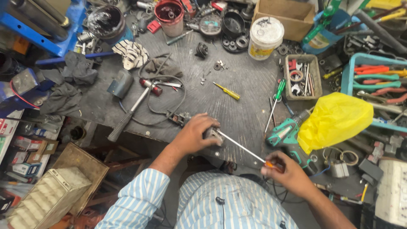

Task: The person disassembles a handheld power tool on a workbench. They remove the tool's casing, use a screwdriver to loosen internal screws, and then handle the power cord and plug.

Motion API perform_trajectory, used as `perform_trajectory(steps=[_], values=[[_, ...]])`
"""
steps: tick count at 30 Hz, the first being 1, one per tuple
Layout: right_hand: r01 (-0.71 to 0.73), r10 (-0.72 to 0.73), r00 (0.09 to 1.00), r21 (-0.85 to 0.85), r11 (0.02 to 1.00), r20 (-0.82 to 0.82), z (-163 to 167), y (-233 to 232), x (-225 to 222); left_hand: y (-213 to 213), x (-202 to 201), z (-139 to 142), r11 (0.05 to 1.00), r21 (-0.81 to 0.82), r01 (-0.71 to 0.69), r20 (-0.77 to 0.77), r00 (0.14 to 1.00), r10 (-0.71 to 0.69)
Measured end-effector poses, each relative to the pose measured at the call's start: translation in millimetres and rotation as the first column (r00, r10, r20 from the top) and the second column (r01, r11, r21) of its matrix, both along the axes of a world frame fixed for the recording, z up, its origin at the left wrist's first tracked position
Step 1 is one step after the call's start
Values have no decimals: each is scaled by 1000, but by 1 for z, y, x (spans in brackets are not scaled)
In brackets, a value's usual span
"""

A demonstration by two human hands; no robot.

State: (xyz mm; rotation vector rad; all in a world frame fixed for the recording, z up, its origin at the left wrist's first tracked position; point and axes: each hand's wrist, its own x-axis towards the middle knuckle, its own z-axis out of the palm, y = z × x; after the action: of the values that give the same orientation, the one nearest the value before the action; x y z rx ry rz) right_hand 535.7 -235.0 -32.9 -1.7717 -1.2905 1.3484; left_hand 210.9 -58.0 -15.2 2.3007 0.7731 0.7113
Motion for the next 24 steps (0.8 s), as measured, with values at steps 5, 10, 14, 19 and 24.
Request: perform_trajectory(steps=[5, 10, 14, 19, 24], values=[[19, -34, 981, 83, 996, 189, 13, 2, -6, -14, 7, 4, 986, 46, -158, -51, 986, 160], [-51, 0, 834, 76, 996, 552, 30, -8, -17, -29, 19, 1, 933, -12, -360, -148, 923, 354], [-2, 2, 956, -3, 1000, 294, 15, -7, -16, -30, 17, 1, 932, 25, -361, -112, 926, 362], [44, -34, 984, 54, 998, -176, -3, -8, -12, -28, 8, 1, 951, 38, -305, -142, 941, 308], [83, -107, 963, 105, 991, 249, -3, -24, -18, -27, 8, -3, 952, 53, -302, -142, 941, 306]])
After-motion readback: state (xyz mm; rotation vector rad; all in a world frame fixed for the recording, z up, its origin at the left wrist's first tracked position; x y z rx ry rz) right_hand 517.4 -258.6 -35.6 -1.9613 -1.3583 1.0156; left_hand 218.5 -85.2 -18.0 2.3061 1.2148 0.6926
